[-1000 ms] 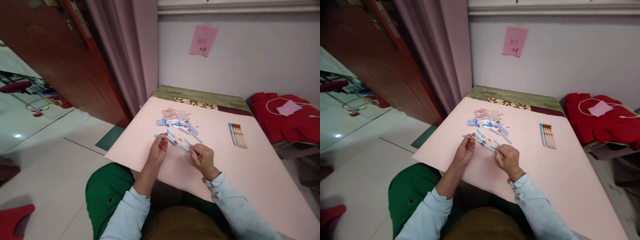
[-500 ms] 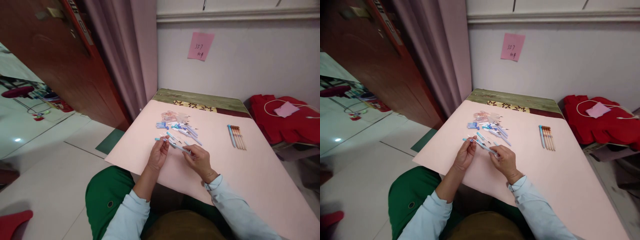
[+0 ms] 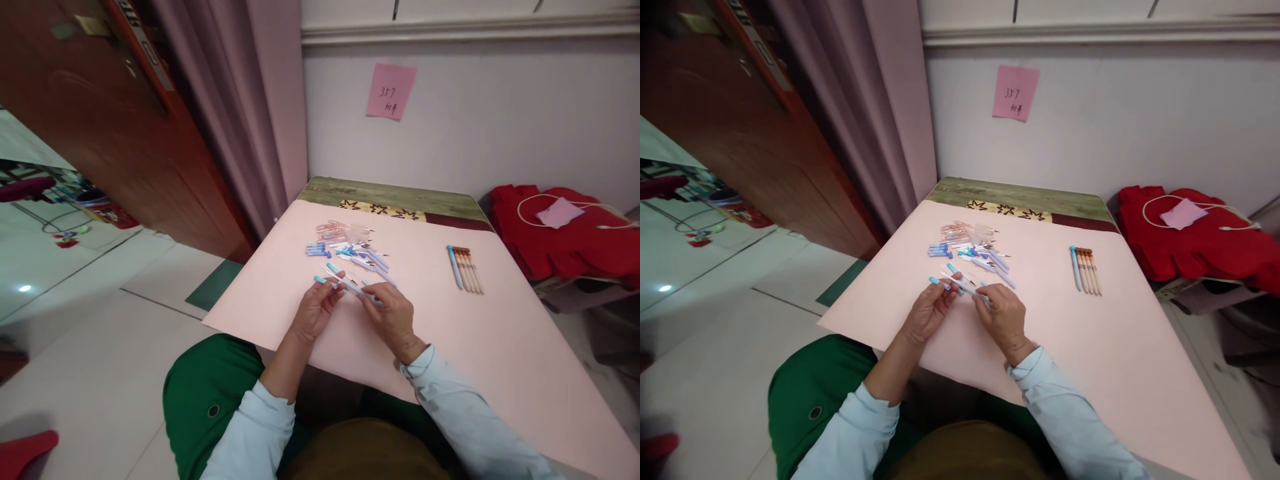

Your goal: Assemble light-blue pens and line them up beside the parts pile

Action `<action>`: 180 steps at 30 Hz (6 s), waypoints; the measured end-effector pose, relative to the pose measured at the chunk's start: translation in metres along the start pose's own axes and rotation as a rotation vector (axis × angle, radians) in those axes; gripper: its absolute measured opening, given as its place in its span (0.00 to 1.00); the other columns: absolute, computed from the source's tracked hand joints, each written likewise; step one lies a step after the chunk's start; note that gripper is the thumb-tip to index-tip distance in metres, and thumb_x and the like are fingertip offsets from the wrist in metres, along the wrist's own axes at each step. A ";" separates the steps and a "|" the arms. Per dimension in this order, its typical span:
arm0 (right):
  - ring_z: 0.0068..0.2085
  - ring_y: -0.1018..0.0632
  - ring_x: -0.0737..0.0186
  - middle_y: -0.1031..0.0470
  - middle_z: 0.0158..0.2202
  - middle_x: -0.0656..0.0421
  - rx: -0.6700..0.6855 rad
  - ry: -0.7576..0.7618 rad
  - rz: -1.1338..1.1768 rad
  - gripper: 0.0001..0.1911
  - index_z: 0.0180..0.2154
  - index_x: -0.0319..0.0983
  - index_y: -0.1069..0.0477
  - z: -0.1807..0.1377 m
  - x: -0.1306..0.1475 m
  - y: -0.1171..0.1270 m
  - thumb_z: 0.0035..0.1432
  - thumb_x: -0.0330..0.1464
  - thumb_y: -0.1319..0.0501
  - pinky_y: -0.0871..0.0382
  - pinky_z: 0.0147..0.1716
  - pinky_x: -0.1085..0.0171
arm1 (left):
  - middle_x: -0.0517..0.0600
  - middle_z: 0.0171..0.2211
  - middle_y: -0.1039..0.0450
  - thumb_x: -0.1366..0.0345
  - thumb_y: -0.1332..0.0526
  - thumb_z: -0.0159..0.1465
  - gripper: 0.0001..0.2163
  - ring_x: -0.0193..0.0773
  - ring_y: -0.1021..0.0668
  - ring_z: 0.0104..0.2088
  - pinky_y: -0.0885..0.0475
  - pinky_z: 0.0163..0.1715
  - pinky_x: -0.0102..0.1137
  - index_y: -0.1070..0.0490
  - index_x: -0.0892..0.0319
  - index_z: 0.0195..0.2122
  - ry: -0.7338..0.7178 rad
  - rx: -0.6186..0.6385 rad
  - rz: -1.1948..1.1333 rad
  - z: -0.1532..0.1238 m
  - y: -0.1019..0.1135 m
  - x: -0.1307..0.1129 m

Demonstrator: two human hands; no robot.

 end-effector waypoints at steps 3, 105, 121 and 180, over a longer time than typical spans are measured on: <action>0.31 0.24 0.63 0.22 0.32 0.58 -0.024 -0.143 0.132 0.11 0.36 0.42 0.24 0.000 -0.013 0.003 0.61 0.40 0.40 0.32 0.33 0.65 | 0.59 0.50 0.24 0.71 0.35 0.61 0.04 0.32 0.19 0.37 0.23 0.37 0.23 0.24 0.66 0.37 -0.020 -0.033 -0.017 0.001 0.002 -0.003; 0.24 0.25 0.67 0.24 0.25 0.62 -0.011 0.051 0.041 0.10 0.35 0.41 0.27 -0.009 0.004 0.001 0.63 0.40 0.40 0.36 0.27 0.68 | 0.54 0.28 0.21 0.62 0.28 0.53 0.14 0.32 0.22 0.25 0.27 0.25 0.25 0.24 0.67 0.35 -0.037 -0.009 0.238 0.002 0.000 0.006; 0.25 0.25 0.67 0.22 0.26 0.61 0.031 0.079 0.025 0.12 0.33 0.41 0.25 -0.007 0.010 -0.002 0.63 0.42 0.40 0.37 0.27 0.69 | 0.52 0.23 0.23 0.62 0.28 0.52 0.13 0.34 0.23 0.23 0.29 0.23 0.26 0.26 0.66 0.32 -0.052 -0.012 0.284 0.000 -0.003 0.008; 0.27 0.29 0.66 0.25 0.27 0.60 -0.078 -0.429 0.426 0.18 0.37 0.38 0.23 0.034 -0.089 -0.007 0.61 0.45 0.42 0.36 0.27 0.68 | 0.52 0.41 0.23 0.72 0.43 0.60 0.13 0.44 0.27 0.45 0.34 0.49 0.37 0.22 0.54 0.41 -0.601 -0.053 2.005 0.102 -0.049 -0.058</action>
Point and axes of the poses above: each hand's wrist, its own z-axis towards the middle knuckle, its own y-axis out of the back of the hand, x = y × z, the point moved 8 cm from there along z, towards the middle knuckle
